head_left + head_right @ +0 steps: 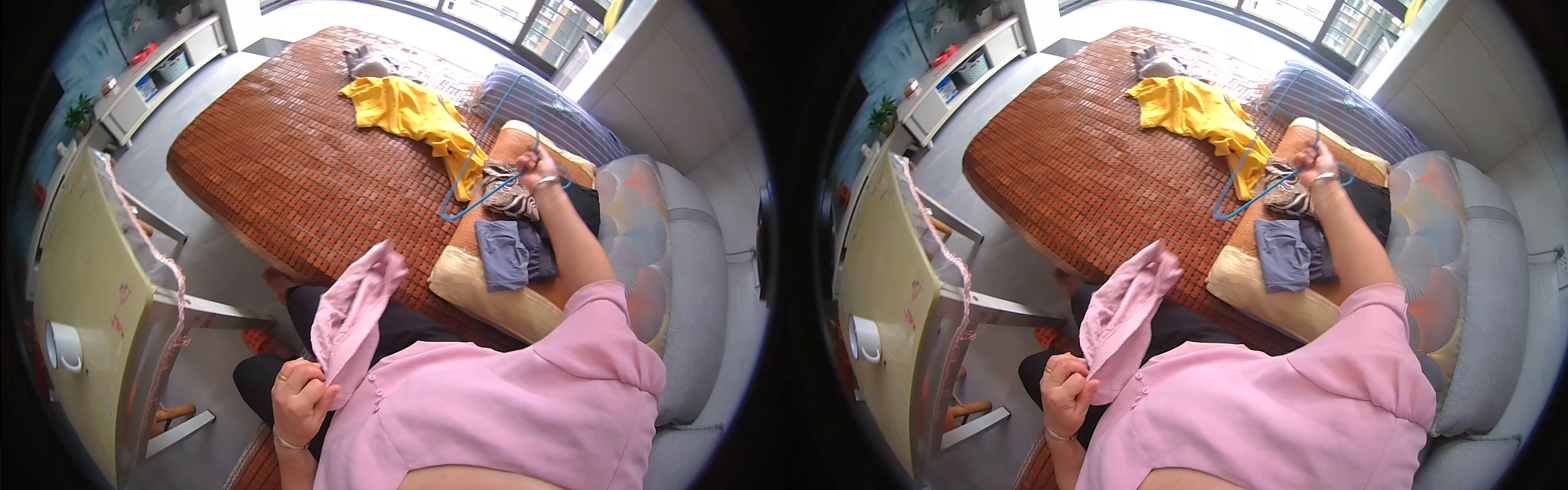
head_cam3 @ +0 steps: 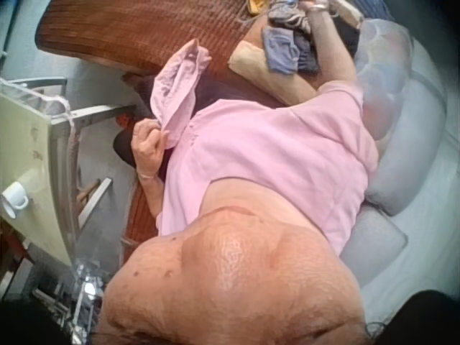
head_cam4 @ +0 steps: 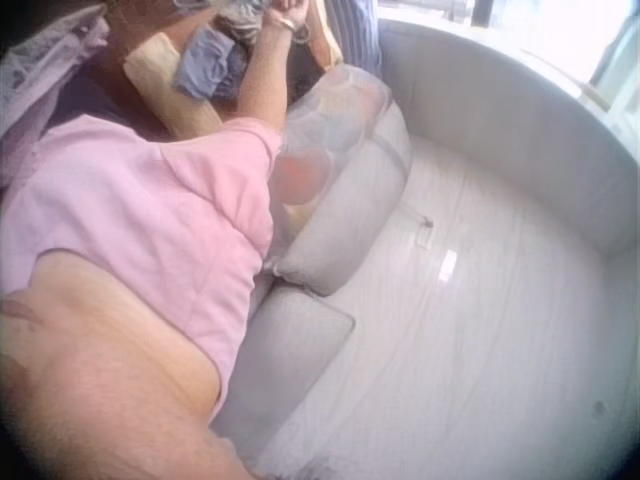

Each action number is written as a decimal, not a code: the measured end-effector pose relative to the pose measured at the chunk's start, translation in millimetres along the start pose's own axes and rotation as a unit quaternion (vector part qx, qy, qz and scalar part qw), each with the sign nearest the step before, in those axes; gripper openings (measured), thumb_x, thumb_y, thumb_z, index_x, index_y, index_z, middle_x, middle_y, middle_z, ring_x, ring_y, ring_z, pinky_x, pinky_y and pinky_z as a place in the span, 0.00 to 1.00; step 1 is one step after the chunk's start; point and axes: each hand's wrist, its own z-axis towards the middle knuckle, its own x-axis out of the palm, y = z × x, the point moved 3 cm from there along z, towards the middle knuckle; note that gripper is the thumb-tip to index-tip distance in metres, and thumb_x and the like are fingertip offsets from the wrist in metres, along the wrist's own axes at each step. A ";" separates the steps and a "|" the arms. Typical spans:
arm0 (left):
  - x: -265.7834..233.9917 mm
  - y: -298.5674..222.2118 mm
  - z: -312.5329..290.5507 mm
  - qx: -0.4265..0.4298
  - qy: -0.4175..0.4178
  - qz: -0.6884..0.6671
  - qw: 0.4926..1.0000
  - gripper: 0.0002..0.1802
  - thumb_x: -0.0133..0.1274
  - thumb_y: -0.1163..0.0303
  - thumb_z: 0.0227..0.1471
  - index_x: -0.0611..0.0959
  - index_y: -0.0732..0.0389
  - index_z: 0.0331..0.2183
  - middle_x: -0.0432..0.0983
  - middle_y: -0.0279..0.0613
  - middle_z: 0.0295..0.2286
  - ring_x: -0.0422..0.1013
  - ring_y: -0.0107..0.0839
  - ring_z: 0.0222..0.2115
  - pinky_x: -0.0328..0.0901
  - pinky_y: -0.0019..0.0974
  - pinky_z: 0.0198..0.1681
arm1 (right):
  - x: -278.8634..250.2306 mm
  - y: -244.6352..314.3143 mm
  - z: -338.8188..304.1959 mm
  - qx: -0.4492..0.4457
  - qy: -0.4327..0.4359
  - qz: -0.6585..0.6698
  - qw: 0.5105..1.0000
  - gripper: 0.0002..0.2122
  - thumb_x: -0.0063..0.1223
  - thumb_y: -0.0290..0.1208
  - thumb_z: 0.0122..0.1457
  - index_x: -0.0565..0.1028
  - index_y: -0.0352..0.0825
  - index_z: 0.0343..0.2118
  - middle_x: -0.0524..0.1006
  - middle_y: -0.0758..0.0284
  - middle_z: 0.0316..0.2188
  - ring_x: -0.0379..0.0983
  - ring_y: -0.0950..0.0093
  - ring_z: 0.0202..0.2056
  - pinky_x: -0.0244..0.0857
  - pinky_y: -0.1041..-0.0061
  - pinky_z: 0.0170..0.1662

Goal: The person folds a patterned garment and a pink garment by hand on a mat.

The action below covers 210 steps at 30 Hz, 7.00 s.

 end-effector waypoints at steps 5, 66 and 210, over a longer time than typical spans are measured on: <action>8.3 8.0 8.6 -0.021 0.051 0.001 0.998 0.16 0.59 0.69 0.42 0.70 0.64 0.16 0.66 0.45 0.19 0.66 0.44 0.25 0.64 0.45 0.33 | -22.1 112.4 45.6 -0.102 -0.178 -0.129 0.970 0.12 0.45 0.33 0.61 0.68 0.32 0.24 0.57 0.75 0.10 0.53 0.83 0.11 0.59 0.85 0.19; -53.2 92.3 22.1 -0.182 0.177 0.189 0.949 0.12 0.51 0.60 0.53 0.80 0.58 0.26 0.73 0.34 0.24 0.69 0.35 0.32 0.41 0.57 0.61 | 120.7 -213.1 -166.9 -0.196 0.755 -0.607 0.155 0.07 0.60 0.32 0.45 0.74 0.38 0.27 0.74 0.67 0.22 0.71 0.68 0.28 0.65 0.68 0.35; 133.8 331.3 200.1 -0.173 0.067 0.355 0.916 0.39 0.36 0.42 0.56 0.49 0.49 0.62 0.40 0.35 0.63 0.37 0.38 0.64 0.34 0.60 0.62 | 114.6 -409.9 35.3 -0.346 0.428 -0.790 0.270 0.29 0.34 0.54 0.60 0.56 0.47 0.62 0.48 0.66 0.65 0.38 0.71 0.66 0.24 0.56 0.65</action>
